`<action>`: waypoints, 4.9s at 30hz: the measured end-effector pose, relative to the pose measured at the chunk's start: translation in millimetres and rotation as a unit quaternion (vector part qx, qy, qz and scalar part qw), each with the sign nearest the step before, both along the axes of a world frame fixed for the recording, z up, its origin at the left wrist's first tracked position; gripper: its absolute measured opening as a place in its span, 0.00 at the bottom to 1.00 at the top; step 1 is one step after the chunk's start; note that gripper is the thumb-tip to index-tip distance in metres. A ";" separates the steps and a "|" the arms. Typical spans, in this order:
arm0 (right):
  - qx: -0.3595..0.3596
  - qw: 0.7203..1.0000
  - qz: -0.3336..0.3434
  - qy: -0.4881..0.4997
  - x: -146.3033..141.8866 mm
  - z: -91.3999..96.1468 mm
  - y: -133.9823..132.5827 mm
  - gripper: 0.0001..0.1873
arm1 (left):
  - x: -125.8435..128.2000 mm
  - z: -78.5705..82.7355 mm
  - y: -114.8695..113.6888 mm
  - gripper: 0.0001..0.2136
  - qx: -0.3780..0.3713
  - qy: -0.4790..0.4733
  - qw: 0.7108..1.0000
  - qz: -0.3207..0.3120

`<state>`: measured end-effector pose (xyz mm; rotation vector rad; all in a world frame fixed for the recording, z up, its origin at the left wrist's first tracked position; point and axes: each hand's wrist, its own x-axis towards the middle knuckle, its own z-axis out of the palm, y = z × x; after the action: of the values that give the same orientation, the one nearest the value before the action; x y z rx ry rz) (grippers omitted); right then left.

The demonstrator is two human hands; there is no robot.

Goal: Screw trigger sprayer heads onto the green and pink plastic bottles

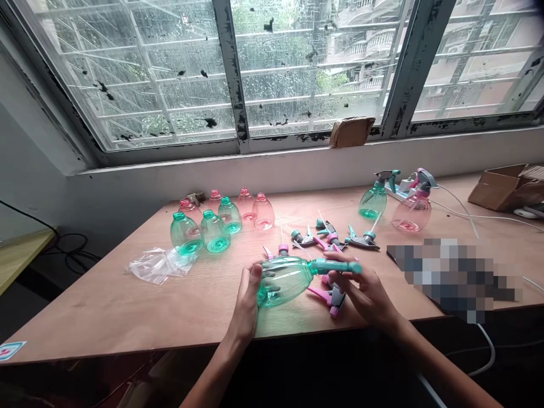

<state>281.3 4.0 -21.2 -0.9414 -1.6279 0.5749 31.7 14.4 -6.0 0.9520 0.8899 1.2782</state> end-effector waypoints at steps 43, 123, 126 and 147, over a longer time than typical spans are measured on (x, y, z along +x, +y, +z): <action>-0.286 0.913 0.117 0.265 -4.3 -12.7 -18.7 0.22 | -16.0 -6.6 -0.6 0.28 0.074 0.202 0.971 -0.105; -0.263 0.915 0.083 0.293 -8.9 -15.7 -15.1 0.21 | -20.2 -6.6 -7.4 0.44 0.148 0.321 0.922 -0.156; -0.260 0.924 0.075 0.269 -7.3 -14.3 -15.7 0.21 | -22.4 -8.3 -7.3 0.39 0.145 0.302 0.928 -0.165; -0.233 0.937 0.073 0.252 -2.9 -21.5 -14.5 0.23 | -27.9 -9.0 -7.0 0.40 0.149 0.310 0.921 -0.183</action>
<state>278.4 -10.4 -42.7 -0.9120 -1.1163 1.2352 3.8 7.4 -15.0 1.7383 0.9413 0.7983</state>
